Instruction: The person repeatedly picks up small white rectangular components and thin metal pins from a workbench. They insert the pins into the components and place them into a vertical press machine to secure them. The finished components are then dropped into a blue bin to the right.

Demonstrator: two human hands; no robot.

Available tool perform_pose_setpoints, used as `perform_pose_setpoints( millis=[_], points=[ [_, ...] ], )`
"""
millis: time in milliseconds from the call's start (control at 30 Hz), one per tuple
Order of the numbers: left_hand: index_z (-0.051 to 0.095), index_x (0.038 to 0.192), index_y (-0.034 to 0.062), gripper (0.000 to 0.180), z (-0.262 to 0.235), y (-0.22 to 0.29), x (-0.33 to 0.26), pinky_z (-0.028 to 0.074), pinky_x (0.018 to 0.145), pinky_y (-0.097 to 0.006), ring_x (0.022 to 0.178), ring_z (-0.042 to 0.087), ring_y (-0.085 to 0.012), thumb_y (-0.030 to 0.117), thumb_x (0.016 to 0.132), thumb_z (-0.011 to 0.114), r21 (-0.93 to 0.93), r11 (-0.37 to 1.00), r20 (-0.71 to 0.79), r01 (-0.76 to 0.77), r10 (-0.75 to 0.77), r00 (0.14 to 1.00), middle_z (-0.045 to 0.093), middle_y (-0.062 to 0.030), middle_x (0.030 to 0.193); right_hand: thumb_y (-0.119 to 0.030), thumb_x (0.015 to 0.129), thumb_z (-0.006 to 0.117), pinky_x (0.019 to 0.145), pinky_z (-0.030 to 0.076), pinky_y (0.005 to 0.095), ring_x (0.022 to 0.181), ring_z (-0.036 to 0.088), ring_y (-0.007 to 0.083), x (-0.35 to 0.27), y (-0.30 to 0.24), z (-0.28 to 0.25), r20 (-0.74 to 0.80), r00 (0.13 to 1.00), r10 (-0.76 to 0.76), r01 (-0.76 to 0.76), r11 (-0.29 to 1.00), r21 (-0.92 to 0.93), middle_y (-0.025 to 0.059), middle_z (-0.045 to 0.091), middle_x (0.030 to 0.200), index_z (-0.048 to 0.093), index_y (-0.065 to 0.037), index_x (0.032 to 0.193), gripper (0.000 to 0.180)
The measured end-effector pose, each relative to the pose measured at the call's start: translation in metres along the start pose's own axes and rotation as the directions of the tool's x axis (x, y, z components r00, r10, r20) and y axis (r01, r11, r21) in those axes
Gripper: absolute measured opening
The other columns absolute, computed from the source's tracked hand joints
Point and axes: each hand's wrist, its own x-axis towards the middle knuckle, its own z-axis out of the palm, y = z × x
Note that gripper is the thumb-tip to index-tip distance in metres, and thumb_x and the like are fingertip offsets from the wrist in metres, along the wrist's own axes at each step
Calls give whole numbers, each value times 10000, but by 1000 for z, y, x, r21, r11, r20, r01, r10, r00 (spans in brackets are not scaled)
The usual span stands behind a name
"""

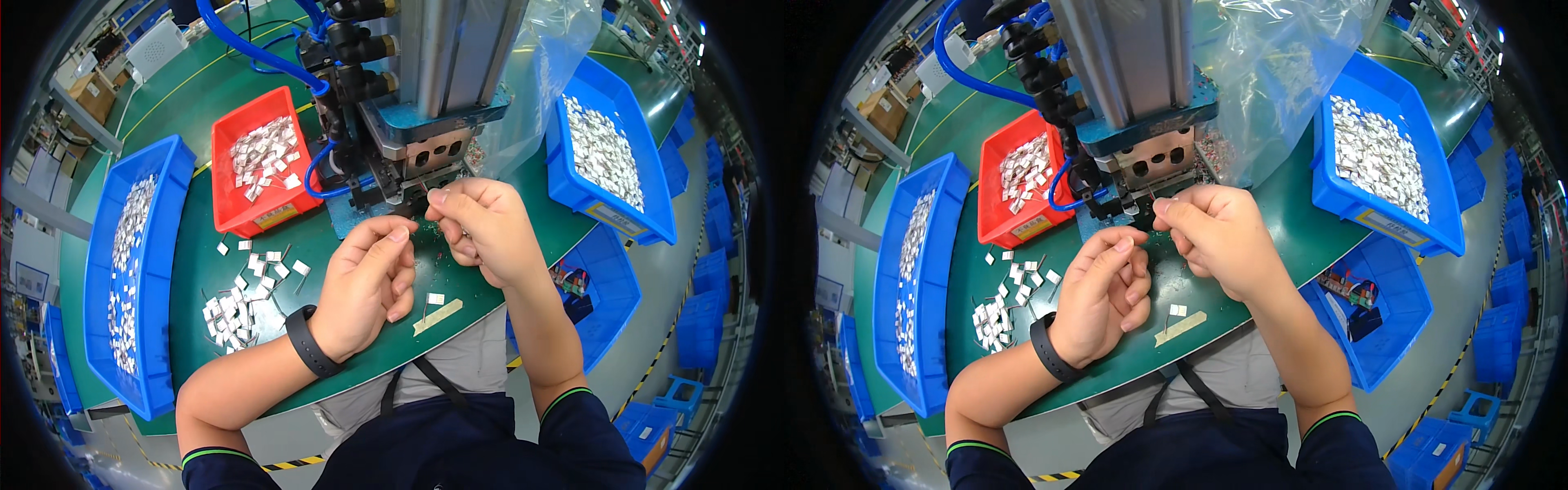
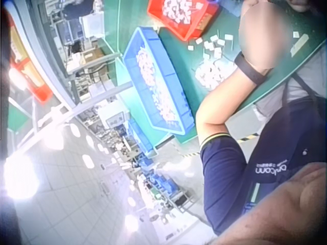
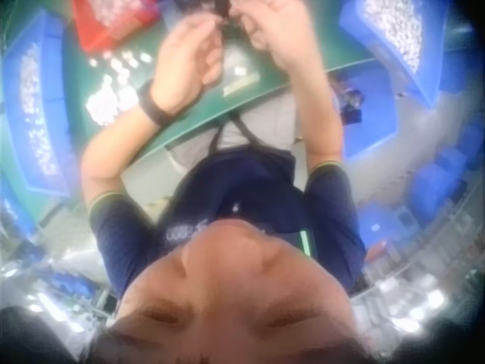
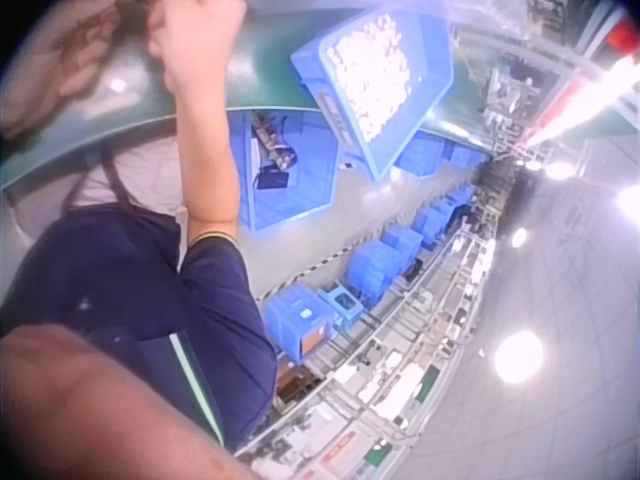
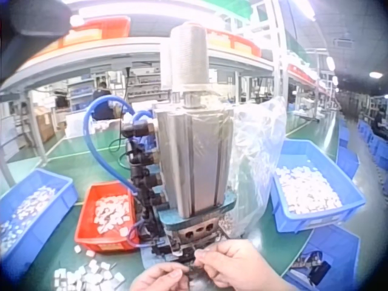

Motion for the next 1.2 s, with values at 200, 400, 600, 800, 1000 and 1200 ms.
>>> perform_pose_setpoints(
  millis=[200,400,600,800,1000,1200],
  points=[
    [537,1083,87,171,-1,-1,0,328,407,-228,597,432,-108,213,973,501,-1,1000,-2,10,-10,1000,510,-37,818,-148,879,637,337,200,202,379,344,20,4,2,-1,-25,1000,-6,7,999,39,10,503,563,606,38,778,213],
    [540,1073,87,166,-1,-1,0,328,405,-227,595,432,-106,213,972,503,-4,1000,-3,7,-7,1000,511,-34,816,-138,874,639,336,205,202,377,347,25,5,5,1,-30,999,-39,41,997,59,18,508,562,606,32,766,204],
    [544,1067,88,163,-1,-1,0,330,405,-226,593,432,-106,214,969,511,-7,1000,-4,8,-8,1000,514,-32,815,-126,873,635,340,207,201,383,344,27,6,8,0,4,996,-88,88,994,69,27,516,558,601,26,761,192],
    [550,1086,87,177,-1,-2,0,333,401,-224,590,435,-102,215,967,524,11,1000,-8,1,-1,1000,514,-29,812,-129,886,627,353,209,196,403,352,21,-5,14,-7,106,994,-39,35,999,39,17,516,565,602,12,775,181],
    [564,1080,83,174,0,-3,0,339,396,-211,579,439,-86,203,955,556,33,999,-13,-17,18,1000,518,-23,795,-124,896,614,366,222,192,422,364,16,-8,16,-8,217,976,-19,29,999,-42,-2,523,580,609,-6,790,159],
    [566,1051,77,156,0,-2,0,350,392,-212,576,442,-79,190,945,579,39,999,-7,-36,36,999,520,-18,786,-120,894,614,367,227,191,425,369,12,-8,19,-9,262,965,2,14,998,-61,-3,526,584,610,-9,794,150]
  ],
)
